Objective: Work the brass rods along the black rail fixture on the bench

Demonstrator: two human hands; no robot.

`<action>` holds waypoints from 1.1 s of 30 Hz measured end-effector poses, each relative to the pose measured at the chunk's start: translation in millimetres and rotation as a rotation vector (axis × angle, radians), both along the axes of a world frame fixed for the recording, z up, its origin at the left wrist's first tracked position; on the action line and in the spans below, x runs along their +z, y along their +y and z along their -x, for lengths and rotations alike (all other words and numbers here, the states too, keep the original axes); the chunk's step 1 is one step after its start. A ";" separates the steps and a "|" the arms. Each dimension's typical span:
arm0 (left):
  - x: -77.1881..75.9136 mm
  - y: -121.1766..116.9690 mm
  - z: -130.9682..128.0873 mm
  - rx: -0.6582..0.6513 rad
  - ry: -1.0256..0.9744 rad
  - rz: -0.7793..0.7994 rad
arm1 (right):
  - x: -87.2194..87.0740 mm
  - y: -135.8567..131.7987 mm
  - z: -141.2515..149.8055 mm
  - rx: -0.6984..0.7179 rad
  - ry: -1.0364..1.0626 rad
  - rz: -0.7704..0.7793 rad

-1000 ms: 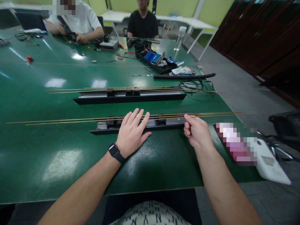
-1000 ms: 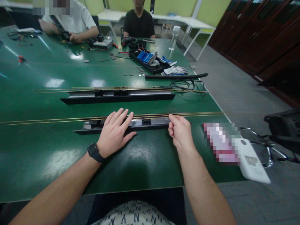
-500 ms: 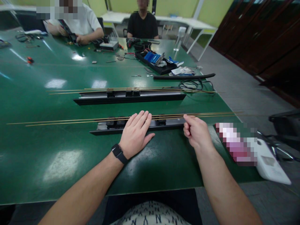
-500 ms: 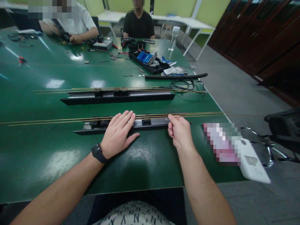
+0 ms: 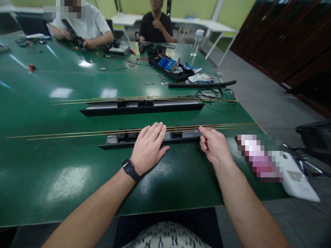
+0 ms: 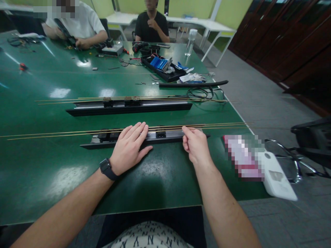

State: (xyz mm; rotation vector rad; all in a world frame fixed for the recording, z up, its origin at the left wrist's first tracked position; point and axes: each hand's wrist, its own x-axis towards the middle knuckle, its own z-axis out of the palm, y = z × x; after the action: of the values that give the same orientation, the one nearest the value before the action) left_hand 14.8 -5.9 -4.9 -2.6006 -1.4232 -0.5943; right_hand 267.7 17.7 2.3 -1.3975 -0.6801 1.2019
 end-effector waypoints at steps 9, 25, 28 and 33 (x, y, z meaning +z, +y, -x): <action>2.6 -1.7 0.8 0.004 0.010 0.010 | -0.6 2.1 -6.1 -0.042 0.007 -0.011; 3.1 -2.0 0.0 0.008 0.013 0.008 | -0.5 4.1 -10.3 -0.078 -0.011 0.007; 2.6 -1.9 -0.3 0.006 -0.004 0.007 | -1.6 3.7 -9.5 -0.064 -0.035 -0.014; 2.0 -2.0 -0.1 0.012 -0.001 0.013 | 2.2 1.7 -4.5 -0.048 -0.038 -0.003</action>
State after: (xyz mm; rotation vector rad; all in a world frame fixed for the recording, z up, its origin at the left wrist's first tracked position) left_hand 14.9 -7.8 -2.9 -2.6004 -1.4468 -0.5865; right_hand 272.3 19.4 4.5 -1.4296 -0.6713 1.1383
